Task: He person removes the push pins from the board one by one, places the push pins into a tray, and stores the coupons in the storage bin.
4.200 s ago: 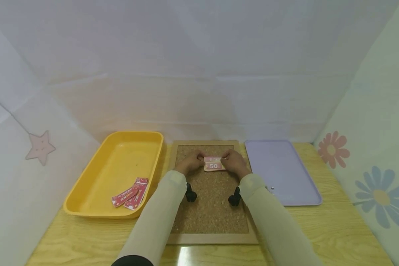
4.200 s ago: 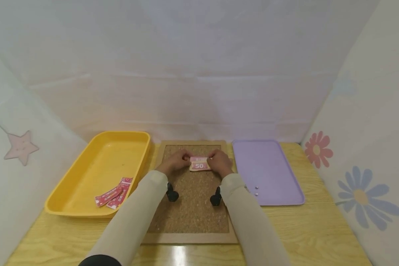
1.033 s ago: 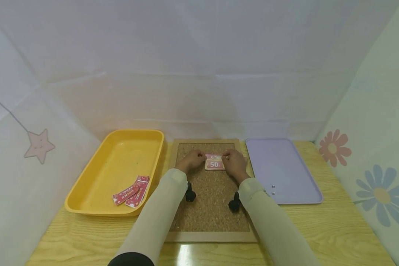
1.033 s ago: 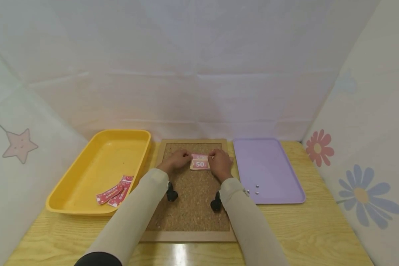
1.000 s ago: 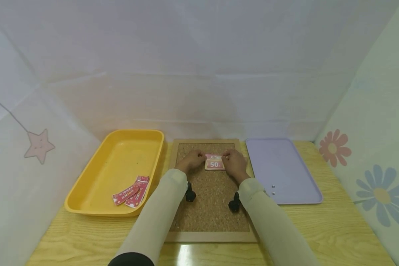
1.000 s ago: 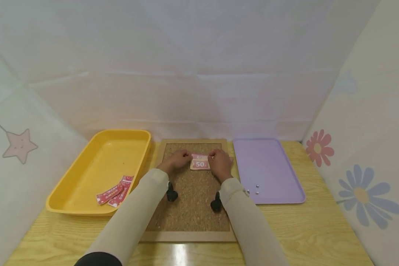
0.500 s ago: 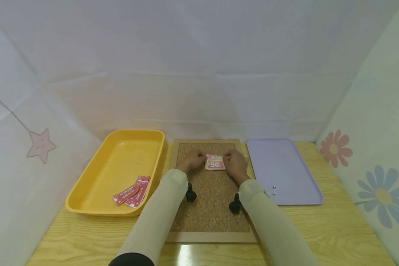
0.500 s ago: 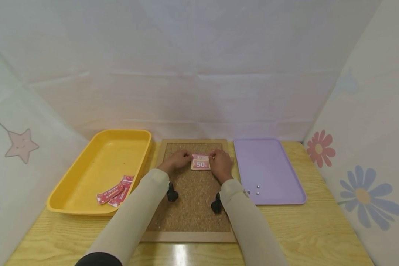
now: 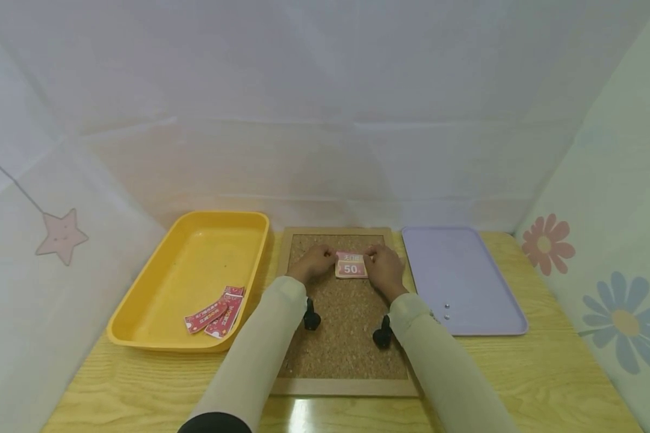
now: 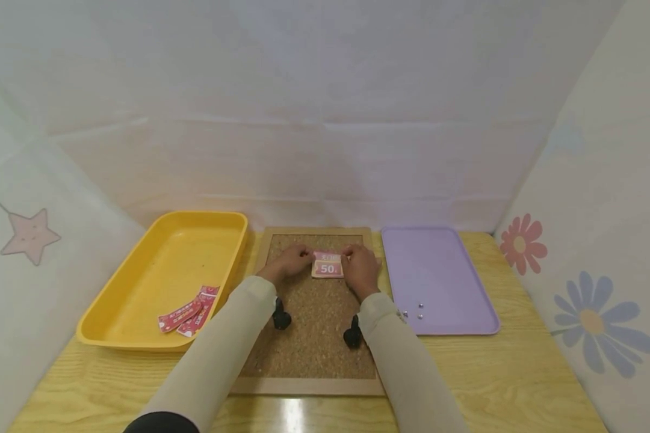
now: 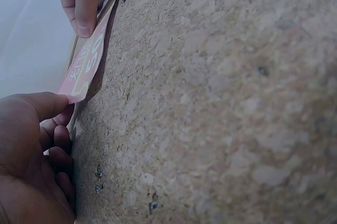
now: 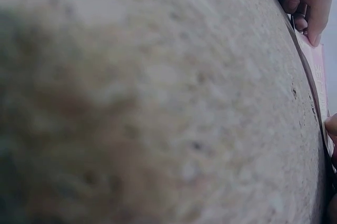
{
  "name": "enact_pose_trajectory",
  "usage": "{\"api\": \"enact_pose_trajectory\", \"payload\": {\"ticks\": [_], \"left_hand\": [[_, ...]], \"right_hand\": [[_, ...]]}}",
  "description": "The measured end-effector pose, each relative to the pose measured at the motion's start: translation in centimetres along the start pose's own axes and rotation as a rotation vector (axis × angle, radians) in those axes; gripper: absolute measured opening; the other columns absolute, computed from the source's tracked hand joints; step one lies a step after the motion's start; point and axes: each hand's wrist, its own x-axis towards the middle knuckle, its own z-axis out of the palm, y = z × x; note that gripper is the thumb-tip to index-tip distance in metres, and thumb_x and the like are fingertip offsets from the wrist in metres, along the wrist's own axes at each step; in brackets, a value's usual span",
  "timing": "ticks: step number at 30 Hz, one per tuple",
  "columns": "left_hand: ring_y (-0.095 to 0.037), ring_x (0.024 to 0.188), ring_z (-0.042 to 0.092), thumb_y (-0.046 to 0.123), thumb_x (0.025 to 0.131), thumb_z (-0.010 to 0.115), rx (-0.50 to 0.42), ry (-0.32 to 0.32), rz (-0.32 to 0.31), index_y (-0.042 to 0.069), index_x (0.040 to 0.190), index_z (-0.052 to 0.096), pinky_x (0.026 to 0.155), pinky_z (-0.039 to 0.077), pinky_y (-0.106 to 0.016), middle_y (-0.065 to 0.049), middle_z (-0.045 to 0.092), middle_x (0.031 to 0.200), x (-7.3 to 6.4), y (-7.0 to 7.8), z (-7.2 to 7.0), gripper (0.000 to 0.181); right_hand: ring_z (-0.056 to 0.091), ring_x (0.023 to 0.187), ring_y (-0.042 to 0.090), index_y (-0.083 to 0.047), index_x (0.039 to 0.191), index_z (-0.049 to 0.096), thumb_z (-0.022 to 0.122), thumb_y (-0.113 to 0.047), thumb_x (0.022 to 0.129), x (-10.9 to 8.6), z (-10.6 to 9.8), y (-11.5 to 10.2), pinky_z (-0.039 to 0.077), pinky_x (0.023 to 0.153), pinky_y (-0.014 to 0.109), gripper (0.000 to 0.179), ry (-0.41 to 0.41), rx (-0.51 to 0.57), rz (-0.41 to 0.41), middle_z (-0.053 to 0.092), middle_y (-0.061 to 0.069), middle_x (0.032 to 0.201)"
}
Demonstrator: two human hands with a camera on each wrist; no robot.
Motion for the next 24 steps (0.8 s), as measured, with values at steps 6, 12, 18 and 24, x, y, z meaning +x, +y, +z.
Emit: {"api": "enact_pose_trajectory", "payload": {"ticks": [6, 12, 18, 24], "left_hand": [[-0.020, 0.080, 0.051, 0.027, 0.102, 0.050, -0.015, 0.008, 0.009, 0.008, 0.107, 0.063, 0.067, 0.041, -0.033, -0.006, 0.058, 0.096, -0.10, 0.08, -0.11, 0.024], [-0.020, 0.082, 0.051, 0.027, 0.102, 0.050, -0.014, 0.011, 0.007, 0.008, 0.110, 0.064, 0.068, 0.042, -0.033, -0.006, 0.059, 0.098, -0.01, -0.06, 0.10, 0.025], [-0.020, 0.077, 0.049, 0.027, 0.102, 0.049, -0.006, 0.019, 0.025, 0.007, 0.104, 0.064, 0.066, 0.040, -0.033, -0.008, 0.058, 0.093, -0.14, 0.06, 0.26, 0.025], [-0.020, 0.077, 0.049, 0.027, 0.102, 0.049, -0.019, 0.012, 0.011, 0.009, 0.103, 0.063, 0.065, 0.040, -0.033, -0.006, 0.056, 0.092, -0.43, 0.18, 0.03, 0.023]], "right_hand": [[0.059, 0.086, 0.023, -0.019, 0.103, 0.070, 0.062, -0.031, 0.095, 0.16, -0.02, 0.02, 0.038, 0.087, 0.053, 0.017, 0.004, 0.003, -0.003, 0.068, 0.000, 0.095], [0.059, 0.085, 0.022, -0.021, 0.101, 0.071, 0.062, -0.032, 0.095, 0.09, 0.06, 0.18, 0.039, 0.084, 0.052, 0.016, 0.001, 0.009, 0.002, 0.068, -0.001, 0.089], [0.060, 0.083, 0.024, -0.018, 0.100, 0.072, 0.063, -0.029, 0.094, -0.01, -0.10, 0.27, 0.040, 0.082, 0.052, 0.014, 0.026, 0.024, -0.012, 0.068, 0.001, 0.089], [0.059, 0.079, 0.022, -0.017, 0.102, 0.071, 0.062, -0.029, 0.095, -0.01, -0.14, 0.24, 0.042, 0.077, 0.047, 0.016, 0.008, 0.045, -0.005, 0.066, 0.002, 0.087]]}}
